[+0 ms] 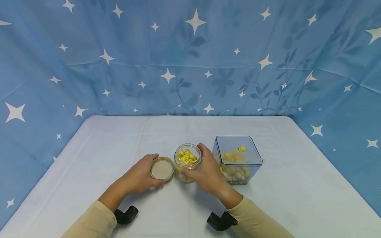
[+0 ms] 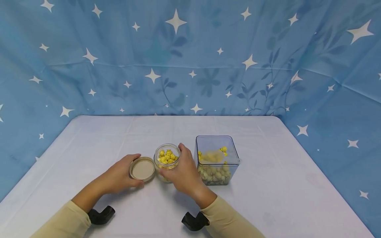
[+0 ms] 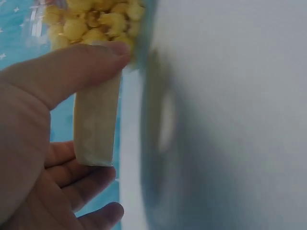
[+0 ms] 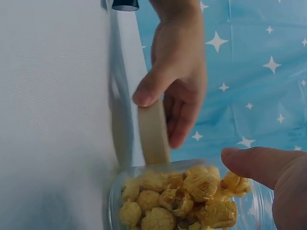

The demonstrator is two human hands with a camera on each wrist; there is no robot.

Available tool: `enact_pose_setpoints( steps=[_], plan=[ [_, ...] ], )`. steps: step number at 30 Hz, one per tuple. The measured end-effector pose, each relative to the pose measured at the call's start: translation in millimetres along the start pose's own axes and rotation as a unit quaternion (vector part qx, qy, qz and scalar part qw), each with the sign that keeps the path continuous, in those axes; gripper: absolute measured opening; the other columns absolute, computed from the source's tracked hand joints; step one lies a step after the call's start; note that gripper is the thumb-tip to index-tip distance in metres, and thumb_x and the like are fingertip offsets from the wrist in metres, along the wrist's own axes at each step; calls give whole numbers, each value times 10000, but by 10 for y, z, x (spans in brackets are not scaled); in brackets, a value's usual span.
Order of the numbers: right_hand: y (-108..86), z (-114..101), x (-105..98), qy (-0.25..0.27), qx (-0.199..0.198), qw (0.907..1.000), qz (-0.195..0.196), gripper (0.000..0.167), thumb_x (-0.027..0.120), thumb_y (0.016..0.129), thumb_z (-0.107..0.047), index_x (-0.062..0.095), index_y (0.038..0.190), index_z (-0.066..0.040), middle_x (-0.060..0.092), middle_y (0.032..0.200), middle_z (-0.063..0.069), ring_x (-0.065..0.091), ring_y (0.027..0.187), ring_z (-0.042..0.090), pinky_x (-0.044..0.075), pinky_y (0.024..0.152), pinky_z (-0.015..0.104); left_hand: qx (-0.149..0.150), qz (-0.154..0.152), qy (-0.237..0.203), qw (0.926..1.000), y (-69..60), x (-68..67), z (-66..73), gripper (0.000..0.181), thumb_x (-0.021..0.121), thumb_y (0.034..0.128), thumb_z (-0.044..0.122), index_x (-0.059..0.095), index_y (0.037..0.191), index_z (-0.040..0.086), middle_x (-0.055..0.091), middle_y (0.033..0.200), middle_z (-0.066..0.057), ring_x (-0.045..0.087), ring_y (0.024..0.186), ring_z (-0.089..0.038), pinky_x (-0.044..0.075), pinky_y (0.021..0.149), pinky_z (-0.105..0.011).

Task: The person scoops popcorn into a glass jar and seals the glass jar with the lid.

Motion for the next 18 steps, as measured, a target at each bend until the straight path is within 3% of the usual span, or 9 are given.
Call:
enact_pose_setpoints(
  steps=[9, 18],
  plan=[
    [7, 20, 7, -95, 0, 9999, 48, 1004, 889, 754, -224, 299, 1515, 60, 410, 1486, 236, 440, 1336, 359, 364, 1093, 540, 430, 357, 118, 9984, -20, -254, 182, 946, 903, 737, 228, 377, 1456, -91, 483, 1393, -245, 510, 1242, -369, 441, 1009, -539],
    [1, 14, 9, -163, 41, 9999, -9, 1010, 881, 767, -254, 286, 1524, 52, 410, 1484, 235, 445, 1327, 362, 372, 1084, 543, 729, 688, 199, 9948, -59, -406, 319, 960, 929, 703, 190, 389, 1448, -85, 487, 1401, -234, 501, 1264, -373, 430, 1031, -540]
  ],
)
Point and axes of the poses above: each hand's wrist, its own y-axis towards the middle knuckle, its own x-axis out of the palm, z = x × y, the point moved 2 cm from there along y, towards the middle knuckle
